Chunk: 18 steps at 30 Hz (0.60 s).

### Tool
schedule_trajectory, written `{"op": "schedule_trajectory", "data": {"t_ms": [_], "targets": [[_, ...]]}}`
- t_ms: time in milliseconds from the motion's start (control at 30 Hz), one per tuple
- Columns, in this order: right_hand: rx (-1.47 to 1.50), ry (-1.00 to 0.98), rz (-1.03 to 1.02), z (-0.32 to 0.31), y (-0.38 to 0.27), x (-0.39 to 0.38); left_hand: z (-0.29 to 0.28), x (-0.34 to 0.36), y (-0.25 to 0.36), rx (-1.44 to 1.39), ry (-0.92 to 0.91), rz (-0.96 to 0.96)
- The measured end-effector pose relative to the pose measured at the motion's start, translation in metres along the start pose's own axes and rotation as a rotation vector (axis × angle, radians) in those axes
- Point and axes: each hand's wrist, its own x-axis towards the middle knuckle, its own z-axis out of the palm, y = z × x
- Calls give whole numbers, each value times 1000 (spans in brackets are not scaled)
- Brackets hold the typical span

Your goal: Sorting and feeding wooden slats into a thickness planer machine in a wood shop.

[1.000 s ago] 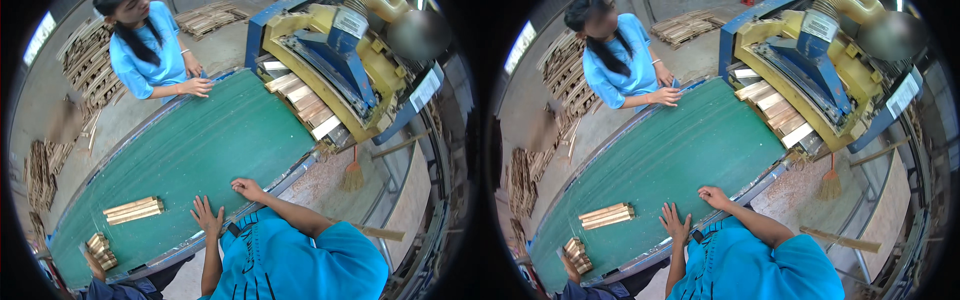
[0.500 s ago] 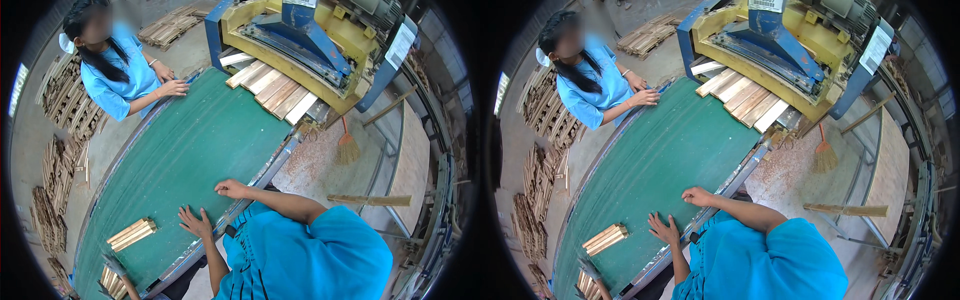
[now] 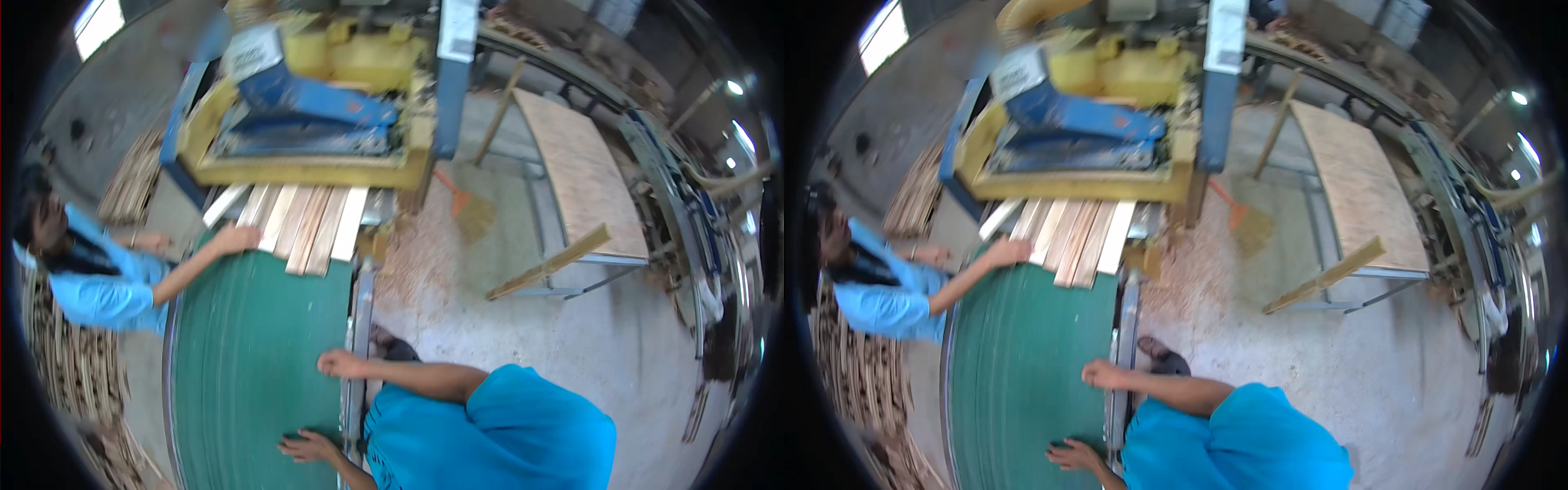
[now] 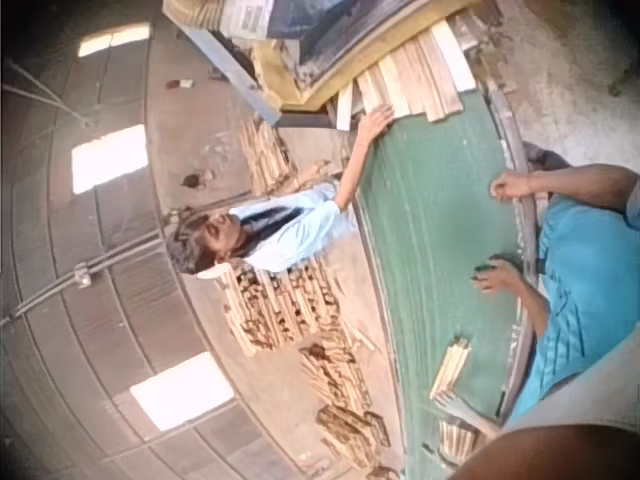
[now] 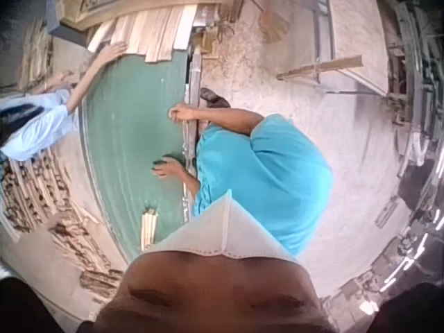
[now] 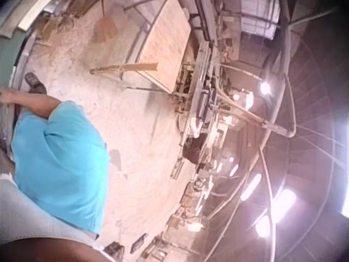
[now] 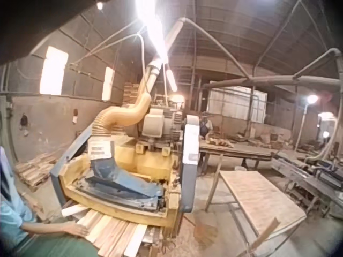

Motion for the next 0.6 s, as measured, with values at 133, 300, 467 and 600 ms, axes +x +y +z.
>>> {"op": "schedule_trajectory", "data": {"t_ms": [133, 300, 467, 600], "targets": [[-198, 33, 74, -26, -23, -10, -17, 21, 50, -68, -89, 232], [-166, 51, 50, -42, -36, -20, -15, 22, 54, -105, -79, 252], [158, 62, 146, -54, -97, 2, -32, 12, 80, 92, -82, 134], [311, 64, 26, -50, -186, 17, -32, 14, 68, 57, -53, 106]]}}
